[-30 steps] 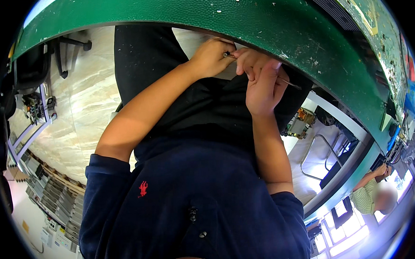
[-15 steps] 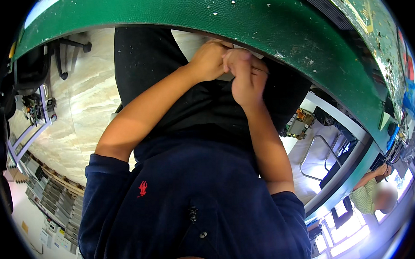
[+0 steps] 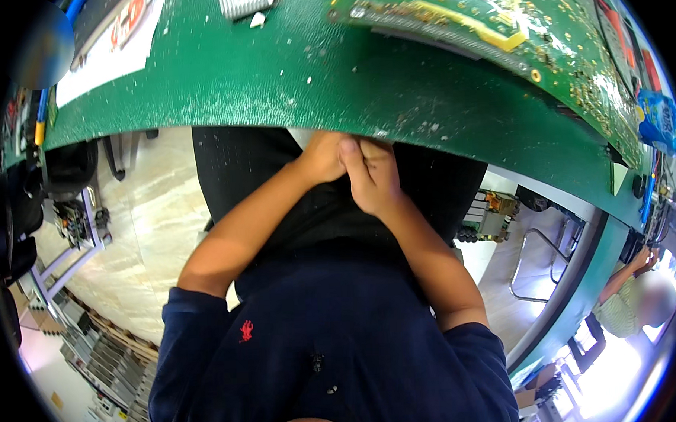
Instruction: The person uses a screwdriver to pry at a blue component, then handles a desoldering pump and uses a soldering iron on a circuit board.
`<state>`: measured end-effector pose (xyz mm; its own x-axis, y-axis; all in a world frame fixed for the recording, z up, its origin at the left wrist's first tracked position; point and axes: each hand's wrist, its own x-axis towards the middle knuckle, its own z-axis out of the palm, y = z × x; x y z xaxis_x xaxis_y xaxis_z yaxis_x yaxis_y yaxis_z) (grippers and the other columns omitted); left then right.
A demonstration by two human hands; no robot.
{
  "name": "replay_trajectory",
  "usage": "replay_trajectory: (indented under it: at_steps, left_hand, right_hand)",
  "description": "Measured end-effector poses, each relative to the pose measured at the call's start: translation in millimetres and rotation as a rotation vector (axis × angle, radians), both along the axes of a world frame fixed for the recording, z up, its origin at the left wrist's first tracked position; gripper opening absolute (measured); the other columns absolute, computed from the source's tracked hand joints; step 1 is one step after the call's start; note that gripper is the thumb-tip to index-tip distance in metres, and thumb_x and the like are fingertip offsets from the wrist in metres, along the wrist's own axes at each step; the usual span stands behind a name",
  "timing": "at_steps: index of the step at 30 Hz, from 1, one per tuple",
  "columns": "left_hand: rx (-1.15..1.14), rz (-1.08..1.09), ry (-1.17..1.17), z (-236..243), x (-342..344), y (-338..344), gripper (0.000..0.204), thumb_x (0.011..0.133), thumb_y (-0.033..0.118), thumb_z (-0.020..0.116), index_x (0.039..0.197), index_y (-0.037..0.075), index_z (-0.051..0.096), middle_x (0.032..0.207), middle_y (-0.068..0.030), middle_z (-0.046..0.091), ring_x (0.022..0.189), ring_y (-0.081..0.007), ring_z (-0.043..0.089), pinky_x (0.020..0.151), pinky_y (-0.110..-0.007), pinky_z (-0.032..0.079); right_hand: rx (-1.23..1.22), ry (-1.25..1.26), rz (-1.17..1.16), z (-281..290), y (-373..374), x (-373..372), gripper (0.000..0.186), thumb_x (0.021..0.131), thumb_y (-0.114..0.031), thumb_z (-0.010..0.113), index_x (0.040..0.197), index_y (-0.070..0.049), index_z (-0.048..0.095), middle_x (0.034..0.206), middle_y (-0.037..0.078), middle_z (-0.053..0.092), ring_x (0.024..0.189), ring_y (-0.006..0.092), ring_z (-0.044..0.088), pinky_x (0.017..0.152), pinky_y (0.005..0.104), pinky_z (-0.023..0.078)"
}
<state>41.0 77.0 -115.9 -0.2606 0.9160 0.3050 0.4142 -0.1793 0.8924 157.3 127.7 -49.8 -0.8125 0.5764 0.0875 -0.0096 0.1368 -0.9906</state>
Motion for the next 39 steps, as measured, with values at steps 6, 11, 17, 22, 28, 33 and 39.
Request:
replay_trajectory:
  at_steps: [6, 11, 17, 22, 28, 33, 39]
  left_hand:
    - [-0.09, -0.021, 0.064, 3, 0, -1, 0.03, 0.08, 0.021, 0.065, 0.105, 0.006, 0.066, 0.099, -0.0215, 0.065, 0.092, -0.0426, 0.061, 0.079, -0.047, 0.049]
    - [-0.205, -0.058, 0.132, -1, 4, -9, 0.037, 0.081, 0.022, 0.065, 0.113, 0.003, 0.063, 0.114, -0.0228, 0.062, 0.106, -0.0419, 0.058, 0.089, -0.046, 0.046]
    - [-0.517, -0.202, 0.176, 18, 1, 5, 0.033, 0.078, 0.023, 0.068, 0.102, 0.001, 0.067, 0.101, -0.0256, 0.065, 0.093, -0.0435, 0.062, 0.08, -0.049, 0.049]
    - [-0.176, -0.021, -0.015, 12, 12, -1, 0.013, 0.072, 0.016, 0.067, 0.077, 0.004, 0.065, 0.075, -0.0107, 0.063, 0.074, -0.03, 0.061, 0.065, -0.038, 0.047]
    - [-0.204, -0.145, 0.195, 21, 4, -13, 0.015, 0.075, 0.016, 0.067, 0.079, 0.002, 0.063, 0.081, -0.0125, 0.063, 0.084, -0.0334, 0.06, 0.076, -0.04, 0.045]
    - [-0.314, -0.079, -0.041, 31, -7, -37, 0.027, 0.091, 0.023, 0.064, 0.099, 0.0, 0.052, 0.091, -0.0182, 0.058, 0.079, -0.0311, 0.057, 0.072, -0.04, 0.046]
    - [-0.2, -0.08, -0.222, 82, -15, -60, 0.037, 0.105, 0.039, 0.043, 0.103, 0.002, 0.051, 0.099, -0.006, 0.048, 0.09, -0.0169, 0.049, 0.084, -0.03, 0.041]
  right_hand:
    - [0.068, 0.01, -0.137, 10, -8, -3, 0.038, 0.104, -0.011, 0.038, 0.068, -0.001, 0.044, 0.063, 0.005, 0.046, 0.06, 0.0142, 0.045, 0.063, 0.0289, 0.041]
    - [-0.007, -0.048, -0.205, 19, -5, 2, 0.041, 0.106, -0.014, 0.038, 0.068, -0.001, 0.047, 0.063, 0.006, 0.048, 0.059, 0.0142, 0.045, 0.058, 0.0291, 0.039]
    - [-0.012, 0.021, -0.256, 34, -13, 8, 0.042, 0.105, -0.016, 0.041, 0.065, -0.002, 0.043, 0.062, 0.004, 0.049, 0.055, 0.0127, 0.044, 0.054, 0.0292, 0.037]
    - [0.111, 0.067, -0.209, 32, -12, 4, 0.036, 0.102, -0.016, 0.048, 0.069, -0.001, 0.052, 0.062, 0.008, 0.051, 0.058, 0.0185, 0.049, 0.056, 0.0345, 0.039]
    - [-0.038, 0.08, -0.141, 50, -7, 15, 0.041, 0.104, -0.013, 0.037, 0.066, 0.0, 0.044, 0.059, 0.007, 0.048, 0.054, 0.0179, 0.045, 0.056, 0.0327, 0.041]
    - [0.142, 0.388, 0.068, 117, 9, 30, 0.041, 0.097, -0.03, 0.056, 0.069, -0.002, 0.047, 0.063, 0.008, 0.047, 0.054, 0.0221, 0.046, 0.052, 0.0337, 0.038]
    - [0.1, 0.261, 0.04, 146, 20, 54, 0.052, 0.095, -0.043, 0.039, 0.093, 0.002, 0.066, 0.063, 0.005, 0.046, 0.055, 0.0165, 0.042, 0.052, 0.0319, 0.031]
